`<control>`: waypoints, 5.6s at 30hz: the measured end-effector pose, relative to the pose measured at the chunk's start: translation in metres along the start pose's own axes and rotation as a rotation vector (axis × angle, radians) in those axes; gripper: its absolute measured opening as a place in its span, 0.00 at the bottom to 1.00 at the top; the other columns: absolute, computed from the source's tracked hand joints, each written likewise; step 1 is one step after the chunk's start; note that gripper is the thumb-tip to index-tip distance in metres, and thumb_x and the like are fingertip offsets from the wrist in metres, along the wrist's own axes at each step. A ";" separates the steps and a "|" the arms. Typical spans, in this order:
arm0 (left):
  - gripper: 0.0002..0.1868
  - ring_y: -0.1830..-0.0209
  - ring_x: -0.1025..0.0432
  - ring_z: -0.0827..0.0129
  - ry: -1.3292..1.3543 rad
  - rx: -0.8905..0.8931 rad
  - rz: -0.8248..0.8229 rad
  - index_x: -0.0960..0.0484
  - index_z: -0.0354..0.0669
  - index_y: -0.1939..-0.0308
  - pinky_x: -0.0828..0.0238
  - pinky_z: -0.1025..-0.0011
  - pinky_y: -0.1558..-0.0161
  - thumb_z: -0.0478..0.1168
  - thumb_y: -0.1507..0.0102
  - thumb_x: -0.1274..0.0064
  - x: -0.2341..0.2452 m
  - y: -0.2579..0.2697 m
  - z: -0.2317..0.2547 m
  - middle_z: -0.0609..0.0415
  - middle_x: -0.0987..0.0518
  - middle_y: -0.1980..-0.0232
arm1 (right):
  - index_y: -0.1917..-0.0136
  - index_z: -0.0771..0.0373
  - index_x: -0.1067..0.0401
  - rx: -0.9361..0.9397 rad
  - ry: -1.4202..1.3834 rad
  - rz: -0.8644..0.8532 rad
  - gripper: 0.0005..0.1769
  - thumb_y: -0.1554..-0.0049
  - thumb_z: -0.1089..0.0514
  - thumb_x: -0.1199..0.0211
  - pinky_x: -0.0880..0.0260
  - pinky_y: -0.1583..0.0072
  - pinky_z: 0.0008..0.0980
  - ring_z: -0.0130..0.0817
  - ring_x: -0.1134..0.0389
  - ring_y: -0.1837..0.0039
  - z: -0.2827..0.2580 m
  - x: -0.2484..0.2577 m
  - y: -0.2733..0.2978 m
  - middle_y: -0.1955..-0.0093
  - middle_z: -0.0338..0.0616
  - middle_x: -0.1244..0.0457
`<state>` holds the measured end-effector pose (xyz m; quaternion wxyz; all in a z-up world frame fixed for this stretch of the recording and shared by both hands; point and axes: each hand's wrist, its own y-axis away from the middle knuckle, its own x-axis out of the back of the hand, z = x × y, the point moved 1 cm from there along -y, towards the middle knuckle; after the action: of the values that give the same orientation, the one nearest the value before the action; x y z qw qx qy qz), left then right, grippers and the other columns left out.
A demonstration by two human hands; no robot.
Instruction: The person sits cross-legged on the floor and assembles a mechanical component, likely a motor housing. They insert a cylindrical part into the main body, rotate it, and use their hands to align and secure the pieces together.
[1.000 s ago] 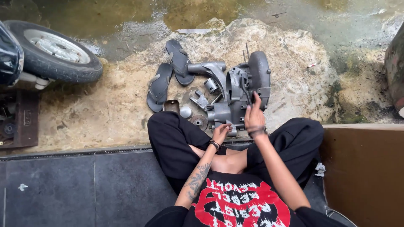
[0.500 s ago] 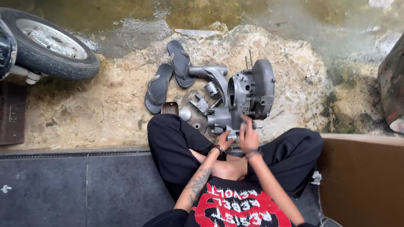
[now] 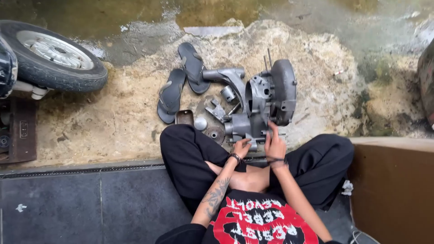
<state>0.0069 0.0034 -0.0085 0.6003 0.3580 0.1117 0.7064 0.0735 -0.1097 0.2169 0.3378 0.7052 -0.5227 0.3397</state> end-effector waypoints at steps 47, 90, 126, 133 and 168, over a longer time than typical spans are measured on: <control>0.17 0.37 0.27 0.54 0.108 -0.102 0.033 0.15 0.63 0.42 0.38 0.59 0.31 0.50 0.34 0.50 0.005 0.003 -0.004 0.55 0.17 0.42 | 0.58 0.61 0.34 0.094 -0.048 0.080 0.25 0.30 0.41 0.55 0.33 0.57 0.63 0.69 0.30 0.58 0.024 -0.041 -0.057 0.68 0.69 0.37; 0.31 0.34 0.31 0.45 -0.008 -0.120 -0.103 0.27 0.43 0.32 0.40 0.45 0.30 0.61 0.29 0.56 0.013 0.030 0.022 0.43 0.25 0.36 | 0.40 0.51 0.30 -0.074 0.201 -0.609 0.26 0.35 0.35 0.58 0.29 0.39 0.59 0.61 0.29 0.38 0.097 -0.117 -0.016 0.49 0.61 0.30; 0.31 0.45 0.22 0.40 -0.396 -0.139 0.007 0.37 0.60 0.25 0.25 0.43 0.43 0.45 0.34 0.57 0.084 0.034 0.087 0.38 0.15 0.50 | 0.38 0.62 0.33 0.209 0.024 -0.739 0.23 0.44 0.51 0.39 0.29 0.44 0.59 0.59 0.27 0.46 0.065 -0.114 -0.010 0.54 0.55 0.28; 0.39 0.40 0.23 0.50 -0.519 0.153 0.033 0.48 0.60 0.20 0.28 0.48 0.39 0.40 0.34 0.52 0.111 -0.036 0.028 0.43 0.17 0.46 | 0.36 0.52 0.30 0.128 -0.156 -0.734 0.20 0.42 0.52 0.38 0.26 0.48 0.43 0.41 0.25 0.53 0.083 -0.108 -0.010 0.58 0.41 0.27; 0.28 0.45 0.23 0.39 -0.203 0.316 0.025 0.28 0.31 0.31 0.25 0.46 0.42 0.45 0.28 0.70 0.093 0.039 0.069 0.27 0.18 0.50 | 0.38 0.53 0.29 0.109 -0.061 -0.751 0.16 0.38 0.51 0.41 0.25 0.48 0.46 0.44 0.25 0.50 0.076 -0.111 -0.011 0.57 0.42 0.28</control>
<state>0.0191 0.0612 0.0984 0.5358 0.5186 0.1558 0.6478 0.0692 -0.1137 0.0819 0.3851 0.8743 -0.2189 0.1985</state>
